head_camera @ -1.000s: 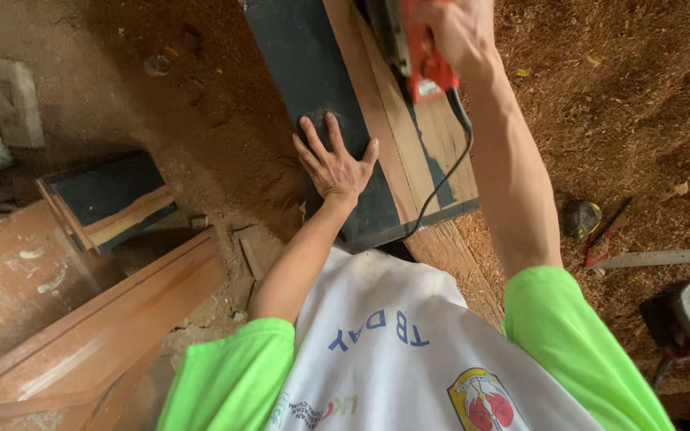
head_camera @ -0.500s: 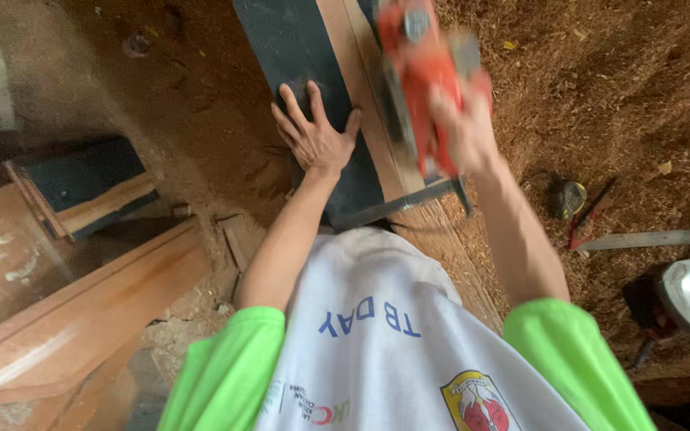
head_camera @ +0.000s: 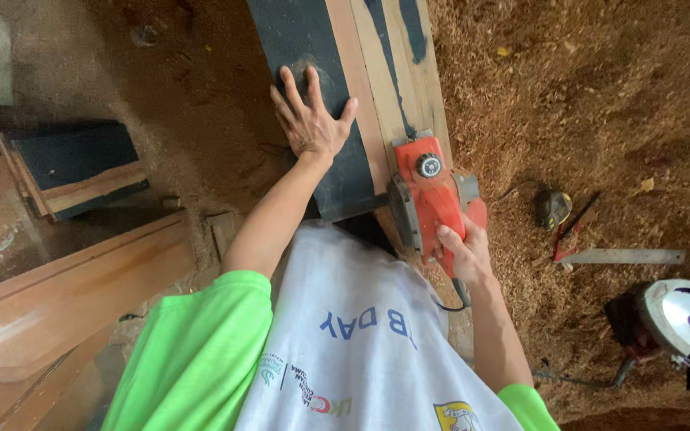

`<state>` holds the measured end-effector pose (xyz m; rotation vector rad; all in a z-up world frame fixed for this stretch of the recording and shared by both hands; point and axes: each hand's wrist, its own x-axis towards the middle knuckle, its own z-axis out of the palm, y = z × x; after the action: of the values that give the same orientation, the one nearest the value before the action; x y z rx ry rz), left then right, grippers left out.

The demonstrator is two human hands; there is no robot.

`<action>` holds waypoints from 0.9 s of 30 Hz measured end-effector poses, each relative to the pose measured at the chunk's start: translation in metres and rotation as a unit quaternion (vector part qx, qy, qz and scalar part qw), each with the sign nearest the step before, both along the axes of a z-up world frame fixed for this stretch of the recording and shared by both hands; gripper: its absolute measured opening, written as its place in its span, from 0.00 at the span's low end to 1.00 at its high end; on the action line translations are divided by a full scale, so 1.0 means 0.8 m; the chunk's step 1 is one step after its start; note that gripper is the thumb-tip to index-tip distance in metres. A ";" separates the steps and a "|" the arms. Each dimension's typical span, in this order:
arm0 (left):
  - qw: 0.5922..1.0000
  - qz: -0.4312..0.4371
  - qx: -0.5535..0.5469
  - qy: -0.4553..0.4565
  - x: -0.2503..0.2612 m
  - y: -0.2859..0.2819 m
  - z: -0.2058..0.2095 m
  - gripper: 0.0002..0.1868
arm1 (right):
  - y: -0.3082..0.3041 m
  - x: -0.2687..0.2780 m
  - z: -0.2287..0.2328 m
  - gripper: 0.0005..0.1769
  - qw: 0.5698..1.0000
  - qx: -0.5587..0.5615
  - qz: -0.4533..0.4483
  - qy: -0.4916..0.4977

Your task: The person uses a handheld electric planer to smooth the surface of a wooden plank. They then measure and mark the wood with a tape measure and pencil, followed by cutting the plank with a circular saw. The person repeats the planing process on a different piece of wood.

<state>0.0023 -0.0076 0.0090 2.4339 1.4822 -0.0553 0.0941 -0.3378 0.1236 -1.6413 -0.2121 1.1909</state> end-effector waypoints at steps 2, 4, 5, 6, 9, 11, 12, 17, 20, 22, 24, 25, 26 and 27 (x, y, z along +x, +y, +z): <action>1.000 0.003 0.015 -0.012 0.002 -0.001 -0.001 0.52 | 0.025 0.012 -0.003 0.20 1.000 -0.007 -0.003 -0.001; 1.000 0.005 0.019 -0.018 0.001 -0.003 -0.001 0.51 | 0.055 0.025 -0.007 0.20 1.000 -0.017 -0.009 -0.003; 1.000 0.006 0.016 -0.018 0.000 -0.004 0.000 0.50 | 0.071 0.031 -0.008 0.20 1.000 -0.006 -0.011 -0.004; 1.000 0.006 0.013 -0.018 -0.001 -0.004 0.000 0.49 | 0.088 0.036 -0.009 0.20 1.000 0.006 -0.013 -0.003; 0.999 -0.001 0.036 -0.035 -0.001 -0.005 -0.001 0.50 | 0.146 0.057 -0.008 0.20 1.000 0.015 -0.019 -0.005; 0.999 -0.002 0.027 -0.020 0.002 -0.005 -0.004 0.51 | 0.186 0.074 -0.006 0.20 1.000 0.013 -0.022 -0.012; 1.000 -0.002 0.023 -0.013 0.002 -0.004 -0.004 0.51 | 0.207 0.081 -0.004 0.20 1.000 0.012 -0.022 -0.017; 1.000 -0.009 -0.009 0.004 0.001 0.000 -0.003 0.52 | 0.304 0.120 0.001 0.18 0.993 0.055 0.014 -0.101; 1.000 -0.009 -0.022 0.001 0.001 -0.001 0.001 0.52 | 0.352 0.143 0.002 0.20 0.979 0.052 0.052 -0.189; 1.000 -0.009 -0.014 -0.009 0.001 -0.002 0.002 0.50 | 0.382 0.154 0.001 0.20 0.978 0.057 0.053 -0.196; 1.000 -0.010 0.006 -0.019 0.000 -0.003 0.001 0.48 | 0.412 0.164 0.001 0.22 0.977 0.069 0.053 -0.194; 1.000 -0.008 0.012 -0.023 -0.001 -0.004 0.000 0.48 | 0.424 0.168 0.002 0.23 0.977 0.074 0.051 -0.192; 0.999 -0.008 0.019 -0.027 0.000 -0.004 -0.001 0.47 | 0.435 0.171 0.003 0.22 0.981 0.065 0.049 -0.176; 0.999 -0.007 0.025 -0.032 0.000 -0.004 -0.002 0.46 | 0.449 0.176 0.002 0.22 0.983 0.058 0.049 -0.170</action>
<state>0.0019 -0.0110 0.0074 2.4611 1.4564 0.0584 0.2350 0.0210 0.1249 -1.7381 -0.5730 0.9443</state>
